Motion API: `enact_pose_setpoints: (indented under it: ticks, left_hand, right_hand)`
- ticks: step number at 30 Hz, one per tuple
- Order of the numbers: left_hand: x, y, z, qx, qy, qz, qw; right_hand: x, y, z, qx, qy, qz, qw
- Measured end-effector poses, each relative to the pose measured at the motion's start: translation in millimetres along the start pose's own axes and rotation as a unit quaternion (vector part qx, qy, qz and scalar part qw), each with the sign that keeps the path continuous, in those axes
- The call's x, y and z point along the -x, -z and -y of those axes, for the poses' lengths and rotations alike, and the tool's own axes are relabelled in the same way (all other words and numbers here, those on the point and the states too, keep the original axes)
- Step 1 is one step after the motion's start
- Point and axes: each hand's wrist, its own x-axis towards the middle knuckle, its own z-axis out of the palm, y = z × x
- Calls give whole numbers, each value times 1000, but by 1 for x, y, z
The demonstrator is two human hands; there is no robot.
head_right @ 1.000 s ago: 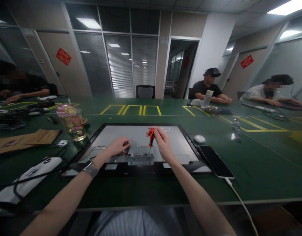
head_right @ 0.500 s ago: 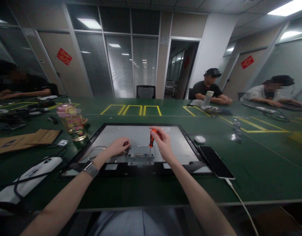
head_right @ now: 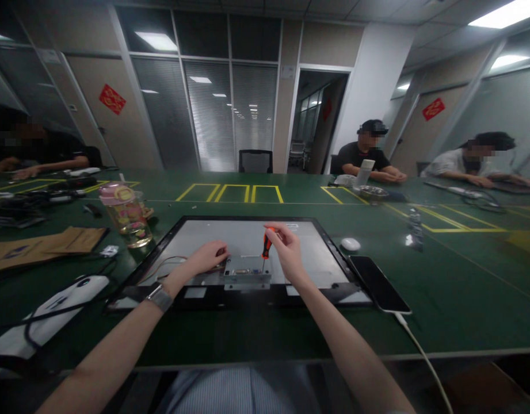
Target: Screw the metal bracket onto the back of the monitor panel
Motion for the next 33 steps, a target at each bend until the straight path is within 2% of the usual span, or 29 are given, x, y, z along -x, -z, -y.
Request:
enact_pose_setpoints:
  ticks: [7,23,33]
  left_hand:
    - [1,2,-2,-1,0,0,1000]
    - [0,1,-1,-3,-2,6,1000]
    - [-1,0,1,-7,-4,3,1000]
  right_hand:
    - [0,0,1,-31,-10,26,999]
    - [-2,-2,10,-86,-63,9,994]
    - [0,0,1,-40,-9,39,998]
